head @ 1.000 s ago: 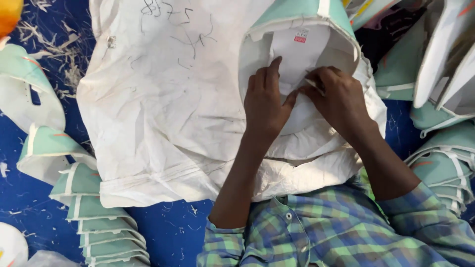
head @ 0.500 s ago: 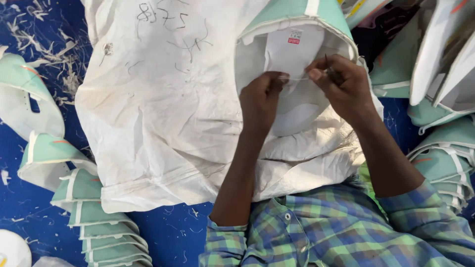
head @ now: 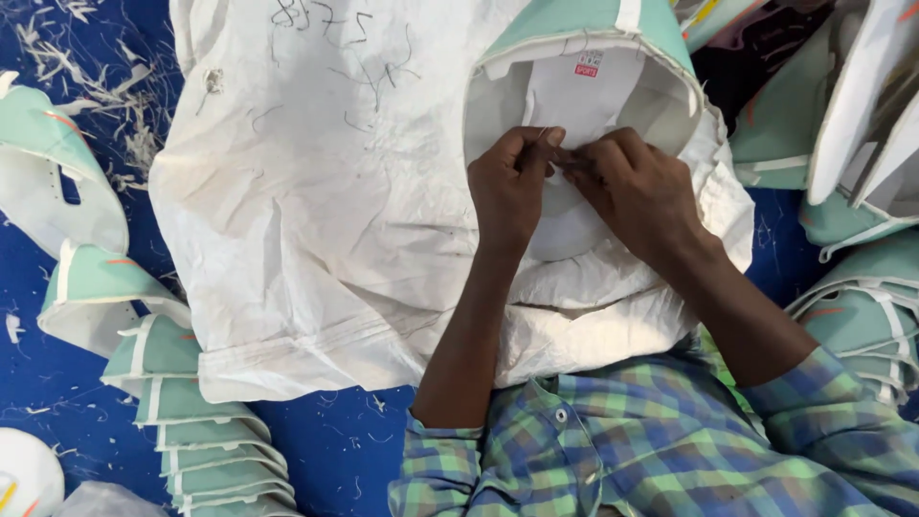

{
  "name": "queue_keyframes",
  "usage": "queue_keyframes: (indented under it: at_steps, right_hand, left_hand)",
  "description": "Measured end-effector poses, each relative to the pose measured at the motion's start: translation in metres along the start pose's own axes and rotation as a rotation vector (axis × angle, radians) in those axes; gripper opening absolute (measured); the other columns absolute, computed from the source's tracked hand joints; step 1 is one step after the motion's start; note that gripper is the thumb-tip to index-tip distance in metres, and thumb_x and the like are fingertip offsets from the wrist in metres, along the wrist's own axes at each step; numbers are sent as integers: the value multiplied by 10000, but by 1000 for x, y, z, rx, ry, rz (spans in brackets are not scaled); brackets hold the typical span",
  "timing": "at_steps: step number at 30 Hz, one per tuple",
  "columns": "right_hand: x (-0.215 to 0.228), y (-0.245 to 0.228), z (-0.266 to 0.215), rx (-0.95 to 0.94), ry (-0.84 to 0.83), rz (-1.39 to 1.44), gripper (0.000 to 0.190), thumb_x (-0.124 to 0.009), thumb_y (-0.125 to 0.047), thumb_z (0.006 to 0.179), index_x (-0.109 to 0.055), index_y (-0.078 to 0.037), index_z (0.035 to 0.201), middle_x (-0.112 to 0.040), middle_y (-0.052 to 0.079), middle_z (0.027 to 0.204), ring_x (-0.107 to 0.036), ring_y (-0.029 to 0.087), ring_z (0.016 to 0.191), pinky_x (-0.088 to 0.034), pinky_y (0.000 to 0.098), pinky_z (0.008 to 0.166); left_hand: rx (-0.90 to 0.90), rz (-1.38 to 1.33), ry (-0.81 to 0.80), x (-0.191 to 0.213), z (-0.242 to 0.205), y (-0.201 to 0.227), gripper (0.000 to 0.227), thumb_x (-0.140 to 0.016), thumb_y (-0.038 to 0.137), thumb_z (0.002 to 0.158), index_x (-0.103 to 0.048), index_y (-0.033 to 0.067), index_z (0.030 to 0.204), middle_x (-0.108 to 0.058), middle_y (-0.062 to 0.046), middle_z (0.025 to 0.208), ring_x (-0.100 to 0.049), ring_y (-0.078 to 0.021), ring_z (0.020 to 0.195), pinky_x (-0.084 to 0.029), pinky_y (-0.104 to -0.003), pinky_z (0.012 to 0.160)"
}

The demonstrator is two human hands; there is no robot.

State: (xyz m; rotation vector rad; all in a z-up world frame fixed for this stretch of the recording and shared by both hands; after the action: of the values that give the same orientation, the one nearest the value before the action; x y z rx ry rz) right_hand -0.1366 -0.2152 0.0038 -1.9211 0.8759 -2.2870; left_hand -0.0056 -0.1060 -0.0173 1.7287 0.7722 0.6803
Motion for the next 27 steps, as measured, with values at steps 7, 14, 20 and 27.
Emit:
queue_keyframes:
  at_steps: [7,14,20,27]
  right_hand:
    - [3,0,7,55,-37,25,168,-753,-234,1035,-693,-88,1094,-676,65,1006,-701,228,780,-555,357,643]
    - [2,-12,24,131,22,-46,227,-755,-241,1004,-669,-53,1098,-653,78,993,-695,223,772,-543,356,611]
    - [9,-17,31,171,-7,-95,217,-754,-241,1028,-654,-60,1093,-631,68,974,-694,220,811,-556,341,615]
    - [17,-25,40,197,-36,-54,259,-745,-243,979,-666,-53,1136,-638,67,1021,-695,216,815,-565,345,638]
  left_hand:
    - [21,-111,30,5,7,-15,239,-725,232,993,-749,1,937,-747,-47,722,-628,-80,624,-525,-236,607]
    - [34,-269,54,8,10,-22,233,-718,203,1001,-738,-22,942,-733,-48,737,-589,-78,628,-493,-234,597]
    - [34,-263,52,8,9,-22,226,-721,192,1003,-748,-24,944,-705,-37,715,-567,-75,620,-469,-233,586]
    - [27,-274,73,8,6,-19,226,-701,197,1024,-750,-16,969,-701,-26,736,-566,-73,634,-468,-234,590]
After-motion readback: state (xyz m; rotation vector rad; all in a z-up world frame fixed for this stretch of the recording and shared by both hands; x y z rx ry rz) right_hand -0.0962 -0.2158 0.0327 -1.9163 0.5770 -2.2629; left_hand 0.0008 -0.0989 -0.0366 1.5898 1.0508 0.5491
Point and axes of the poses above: each hand's wrist, its own z-axis towards the middle knuckle, its own x-axis out of the back of the hand, y = z × x, the point moved 2 cm from there along z, towards the middle knuckle
